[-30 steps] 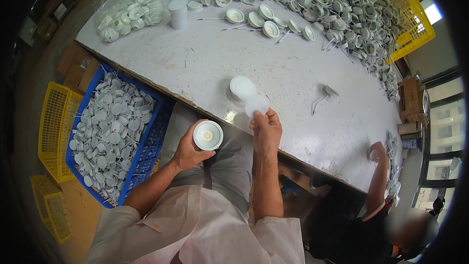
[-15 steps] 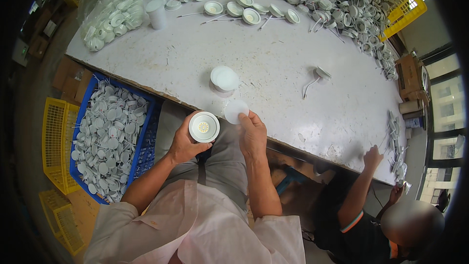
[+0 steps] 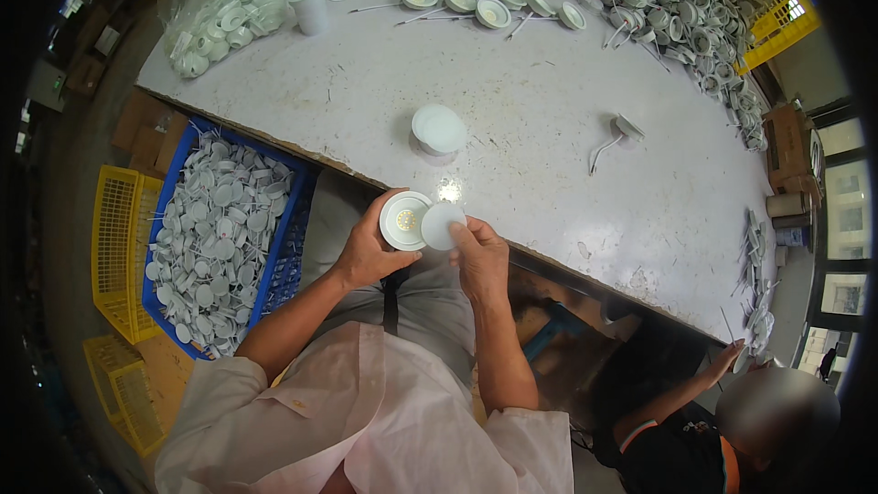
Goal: The person assembles lamps by taking lamp bases from a blue crate, attaching circular covers from a stack on the table onto each base by hand, and placing the assembled lamps onto the table.
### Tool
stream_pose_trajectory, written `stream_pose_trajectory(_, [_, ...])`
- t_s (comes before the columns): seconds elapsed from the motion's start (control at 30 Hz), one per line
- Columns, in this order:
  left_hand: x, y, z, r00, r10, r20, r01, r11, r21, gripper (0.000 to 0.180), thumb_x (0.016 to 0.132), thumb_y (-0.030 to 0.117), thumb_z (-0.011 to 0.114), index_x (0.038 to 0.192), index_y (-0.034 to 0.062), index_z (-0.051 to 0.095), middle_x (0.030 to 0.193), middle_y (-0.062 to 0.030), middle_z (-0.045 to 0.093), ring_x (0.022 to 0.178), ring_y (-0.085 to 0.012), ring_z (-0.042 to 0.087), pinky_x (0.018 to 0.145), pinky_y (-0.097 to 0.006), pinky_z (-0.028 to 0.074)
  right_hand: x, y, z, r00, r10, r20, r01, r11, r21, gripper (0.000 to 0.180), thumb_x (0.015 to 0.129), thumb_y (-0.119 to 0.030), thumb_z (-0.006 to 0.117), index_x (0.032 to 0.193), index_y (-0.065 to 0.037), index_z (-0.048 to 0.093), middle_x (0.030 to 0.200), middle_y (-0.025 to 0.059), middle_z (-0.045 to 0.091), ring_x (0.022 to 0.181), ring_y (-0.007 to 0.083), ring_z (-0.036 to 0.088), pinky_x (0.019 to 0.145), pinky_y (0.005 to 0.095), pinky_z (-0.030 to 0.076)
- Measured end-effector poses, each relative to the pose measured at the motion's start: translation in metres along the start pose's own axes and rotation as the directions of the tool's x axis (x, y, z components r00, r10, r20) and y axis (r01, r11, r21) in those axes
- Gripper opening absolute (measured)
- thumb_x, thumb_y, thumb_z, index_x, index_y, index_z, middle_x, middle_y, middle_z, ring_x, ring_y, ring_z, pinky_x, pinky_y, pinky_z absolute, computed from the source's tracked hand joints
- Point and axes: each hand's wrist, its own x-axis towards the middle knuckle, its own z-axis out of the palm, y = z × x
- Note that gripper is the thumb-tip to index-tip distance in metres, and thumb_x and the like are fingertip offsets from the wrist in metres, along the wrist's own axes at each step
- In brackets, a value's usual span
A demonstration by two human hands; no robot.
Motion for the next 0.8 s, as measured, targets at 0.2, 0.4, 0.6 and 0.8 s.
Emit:
stream_pose_trajectory(0.2, [0.000, -0.016, -0.002, 0.997, 0.008, 0.080, 0.002, 0.993, -0.114, 0.086, 0.068, 0.001, 0.074, 0.139, 0.0001, 0.025, 0.132, -0.0126, 0.041, 0.123, -0.0191, 0.041, 0.103, -0.033, 0.036, 0.001, 0.009, 0.009, 0.999, 0.043, -0.025, -0.044, 0.998, -0.050, 0.023, 0.084, -0.009, 0.067, 0.103, 0.003, 0.064, 0.083, 0.0053, 0.065, 0.057, 0.0065, 0.052, 0.049, 0.0187, 0.042])
stream_pose_trajectory(0.4, [0.001, -0.015, -0.001, 0.997, -0.003, 0.082, 0.012, 0.994, -0.105, 0.077, 0.077, 0.016, 0.071, 0.138, -0.0004, 0.027, 0.130, -0.0137, 0.043, 0.121, -0.0201, 0.043, 0.101, -0.033, 0.037, 0.006, 0.019, 0.020, 0.998, 0.046, -0.030, -0.049, 0.994, -0.101, 0.026, 0.083, -0.009, 0.067, 0.106, 0.003, 0.063, 0.085, 0.0050, 0.065, 0.061, 0.0060, 0.054, 0.051, 0.0186, 0.042])
stream_pose_trajectory(0.6, [0.002, -0.010, 0.000, 1.000, 0.003, 0.009, -0.003, 0.998, -0.063, 0.063, 0.083, 0.019, 0.065, 0.135, 0.0002, 0.034, 0.124, -0.0137, 0.049, 0.115, -0.0197, 0.048, 0.097, -0.032, 0.040, 0.004, 0.016, 0.036, 0.995, 0.067, -0.076, -0.072, 0.995, -0.068, 0.026, 0.083, -0.009, 0.069, 0.106, 0.000, 0.063, 0.080, 0.0021, 0.062, 0.056, 0.0058, 0.047, 0.048, 0.0181, 0.038])
stream_pose_trajectory(0.8, [0.001, -0.014, 0.002, 0.999, -0.016, -0.050, 0.014, 0.999, -0.038, 0.053, 0.087, 0.017, 0.059, 0.134, 0.0026, 0.036, 0.119, -0.0122, 0.053, 0.107, -0.0173, 0.052, 0.089, -0.030, 0.044, 0.005, 0.019, 0.039, 0.998, 0.000, -0.058, -0.008, 0.991, -0.132, 0.027, 0.082, -0.011, 0.070, 0.106, -0.002, 0.063, 0.081, 0.0012, 0.062, 0.056, 0.0050, 0.047, 0.048, 0.0178, 0.037])
